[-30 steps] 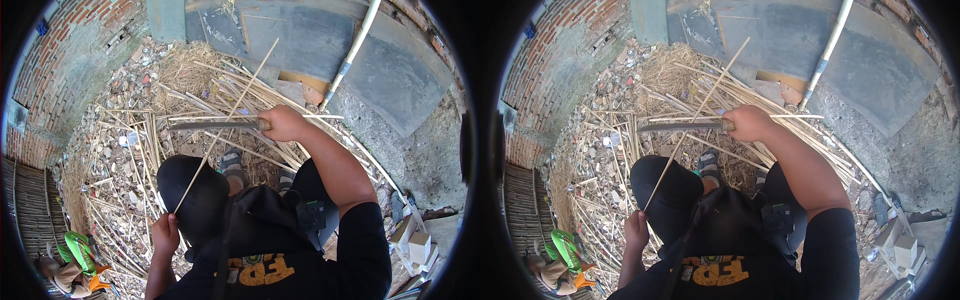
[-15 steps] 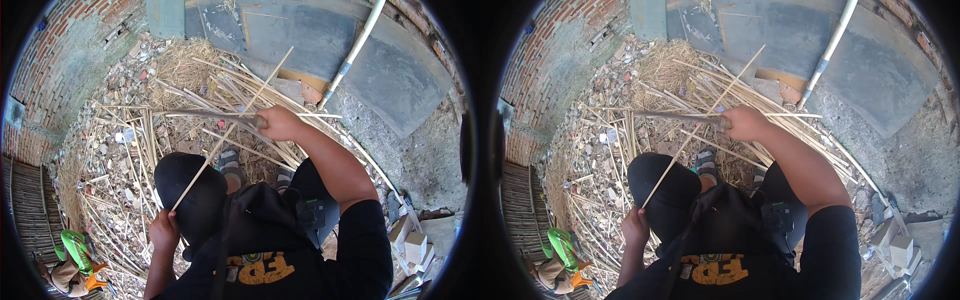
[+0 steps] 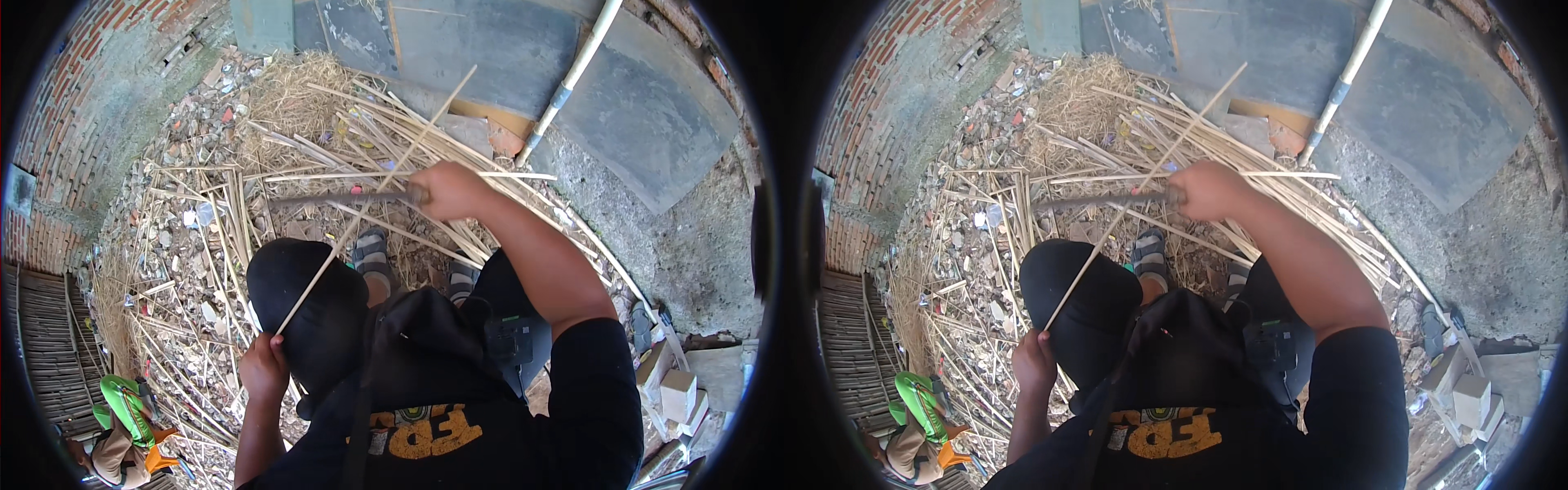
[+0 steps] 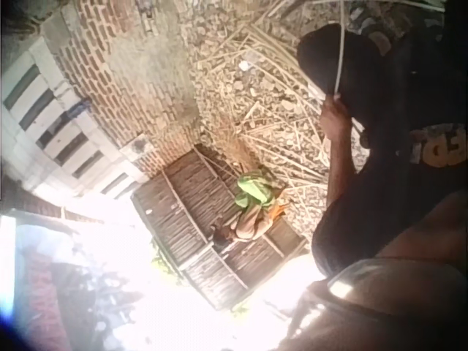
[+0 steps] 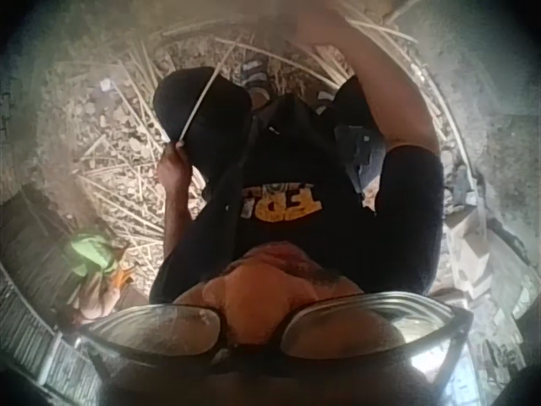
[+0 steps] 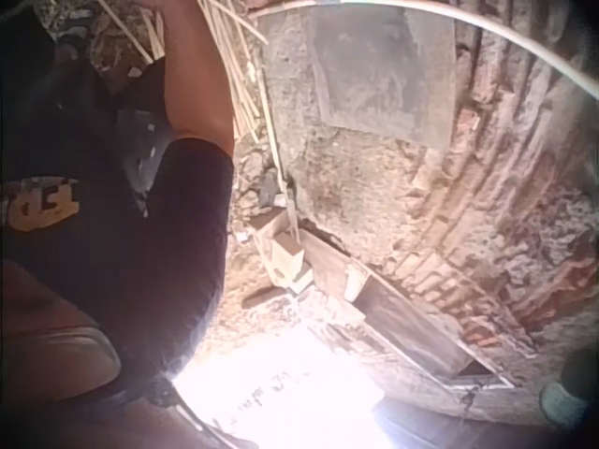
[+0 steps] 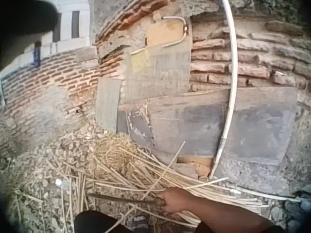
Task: The person shaves a thin strip of bamboo using a large knife by pulling the strip against the blade repeatedly.
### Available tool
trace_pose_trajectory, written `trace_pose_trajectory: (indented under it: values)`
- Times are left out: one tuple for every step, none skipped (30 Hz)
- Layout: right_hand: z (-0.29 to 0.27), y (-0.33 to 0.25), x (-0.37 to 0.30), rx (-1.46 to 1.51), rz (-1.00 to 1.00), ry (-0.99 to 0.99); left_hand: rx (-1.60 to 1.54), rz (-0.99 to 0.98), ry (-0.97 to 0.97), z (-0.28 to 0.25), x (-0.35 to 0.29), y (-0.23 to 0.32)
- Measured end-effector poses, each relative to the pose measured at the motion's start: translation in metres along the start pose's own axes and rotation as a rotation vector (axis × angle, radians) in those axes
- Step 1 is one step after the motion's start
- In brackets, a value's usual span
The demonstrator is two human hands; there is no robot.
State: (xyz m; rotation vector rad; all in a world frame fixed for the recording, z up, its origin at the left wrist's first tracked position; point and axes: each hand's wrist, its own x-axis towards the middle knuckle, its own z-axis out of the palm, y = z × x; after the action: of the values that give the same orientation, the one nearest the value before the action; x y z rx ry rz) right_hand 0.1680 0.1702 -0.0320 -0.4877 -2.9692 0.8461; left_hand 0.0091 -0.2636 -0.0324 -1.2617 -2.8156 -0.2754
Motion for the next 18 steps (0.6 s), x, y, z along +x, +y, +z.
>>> trace_pose_trajectory:
  values:
    - [-0.003, 0.015, 0.003, 0.047, 0.066, 0.083, -0.003, 0.006, 0.021, 0.002, 0.004, 0.001]
    - [-0.003, 0.033, 0.004, 0.093, 0.132, 0.167, -0.005, 0.011, 0.043, 0.004, 0.006, 0.003]
    - [-0.01, 0.04, 0.006, 0.137, 0.192, 0.256, 0.005, 0.007, 0.043, 0.003, 0.007, 0.004]
    - [-0.016, 0.046, 0.005, 0.161, 0.249, 0.225, 0.015, 0.004, 0.043, 0.002, 0.006, 0.004]
    - [-0.016, 0.049, 0.004, 0.122, 0.203, 0.21, 0.024, 0.001, 0.043, 0.002, 0.006, 0.005]
    - [-0.012, 0.041, 0.002, 0.088, 0.156, 0.187, 0.022, -0.002, 0.076, 0.001, 0.004, 0.005]
    - [-0.007, 0.027, 0.0, 0.056, 0.112, 0.154, 0.024, -0.023, 0.044, 0.0, 0.002, 0.006]
    - [-0.004, 0.013, -0.001, -0.011, 0.077, 0.088, 0.026, -0.044, 0.012, -0.004, 0.002, 0.009]
    - [-0.004, 0.009, -0.002, 0.023, 0.081, 0.056, 0.03, -0.065, -0.022, -0.007, 0.001, 0.011]
    - [-0.004, 0.007, -0.001, 0.057, 0.084, 0.024, 0.046, -0.05, 0.015, -0.003, 0.0, 0.01]
    - [-0.002, 0.008, 0.002, 0.091, 0.086, -0.009, 0.062, -0.037, 0.053, 0.003, -0.001, 0.008]
    - [0.004, 0.031, 0.001, 0.103, 0.037, 0.126, 0.07, -0.008, 0.101, 0.006, 0.002, 0.009]
    - [-0.003, 0.038, 0.001, 0.096, 0.102, 0.124, 0.073, -0.005, 0.101, 0.005, 0.003, 0.01]
    - [-0.009, 0.045, 0.0, 0.09, 0.167, 0.122, 0.076, -0.001, 0.101, 0.004, 0.004, 0.01]
    - [-0.014, 0.045, 0.001, 0.089, 0.229, 0.119, 0.086, -0.001, 0.099, 0.001, 0.003, 0.009]
    - [-0.017, 0.045, 0.0, 0.049, 0.211, 0.089, 0.07, -0.018, 0.07, -0.002, 0.004, 0.01]
    - [-0.016, 0.042, -0.002, 0.043, 0.17, 0.092, 0.054, -0.034, 0.04, -0.006, 0.005, 0.012]
    - [-0.012, 0.033, -0.003, 0.039, 0.126, 0.088, 0.04, -0.057, 0.004, -0.008, 0.002, 0.013]
